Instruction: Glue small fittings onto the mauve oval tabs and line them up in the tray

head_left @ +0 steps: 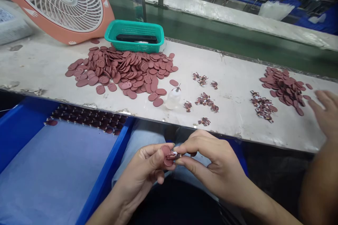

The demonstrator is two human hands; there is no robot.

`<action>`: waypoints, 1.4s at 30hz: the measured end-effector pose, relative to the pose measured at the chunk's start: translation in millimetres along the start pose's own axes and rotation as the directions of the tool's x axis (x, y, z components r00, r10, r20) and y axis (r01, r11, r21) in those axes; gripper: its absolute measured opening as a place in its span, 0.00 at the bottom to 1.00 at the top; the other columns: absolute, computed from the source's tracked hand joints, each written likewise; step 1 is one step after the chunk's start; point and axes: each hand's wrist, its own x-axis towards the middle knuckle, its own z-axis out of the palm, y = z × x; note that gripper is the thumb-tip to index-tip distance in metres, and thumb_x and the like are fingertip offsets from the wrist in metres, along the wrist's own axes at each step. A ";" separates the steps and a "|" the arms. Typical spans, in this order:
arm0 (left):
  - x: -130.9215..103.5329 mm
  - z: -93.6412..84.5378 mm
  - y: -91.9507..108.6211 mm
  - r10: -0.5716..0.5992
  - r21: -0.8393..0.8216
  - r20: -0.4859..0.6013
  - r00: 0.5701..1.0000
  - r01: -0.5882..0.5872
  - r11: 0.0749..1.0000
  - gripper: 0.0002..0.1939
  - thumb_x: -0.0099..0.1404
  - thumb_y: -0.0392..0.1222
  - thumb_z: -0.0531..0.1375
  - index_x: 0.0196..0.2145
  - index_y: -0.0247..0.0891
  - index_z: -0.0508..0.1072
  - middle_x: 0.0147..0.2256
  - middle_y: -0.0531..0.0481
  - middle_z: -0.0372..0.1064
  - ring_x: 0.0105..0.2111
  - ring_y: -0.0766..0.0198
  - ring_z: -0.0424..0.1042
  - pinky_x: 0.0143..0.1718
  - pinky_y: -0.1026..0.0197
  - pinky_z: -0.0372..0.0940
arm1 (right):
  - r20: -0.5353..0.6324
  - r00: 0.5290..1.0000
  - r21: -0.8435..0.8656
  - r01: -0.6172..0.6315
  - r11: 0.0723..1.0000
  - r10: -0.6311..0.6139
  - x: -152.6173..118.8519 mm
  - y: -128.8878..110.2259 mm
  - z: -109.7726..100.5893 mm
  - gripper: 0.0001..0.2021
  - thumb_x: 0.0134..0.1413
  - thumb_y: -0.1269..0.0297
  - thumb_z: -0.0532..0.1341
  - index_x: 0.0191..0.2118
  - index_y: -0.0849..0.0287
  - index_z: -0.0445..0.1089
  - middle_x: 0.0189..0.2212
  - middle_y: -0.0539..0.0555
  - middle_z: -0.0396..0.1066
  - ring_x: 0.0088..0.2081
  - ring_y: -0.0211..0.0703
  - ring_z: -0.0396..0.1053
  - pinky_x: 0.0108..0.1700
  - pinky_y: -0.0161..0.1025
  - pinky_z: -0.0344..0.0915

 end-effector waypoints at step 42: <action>-8.6 -14.9 -1.2 -0.104 -0.235 -0.148 0.983 0.068 0.970 0.20 0.38 0.44 0.79 0.29 0.34 0.83 0.22 0.53 0.77 0.22 0.71 0.75 0.25 0.74 0.71 | 0.131 0.979 -0.011 0.158 0.987 -0.155 21.8 3.3 22.2 0.07 0.61 0.77 0.61 0.41 0.58 0.72 0.31 0.51 0.76 0.32 0.40 0.70 0.36 0.38 0.69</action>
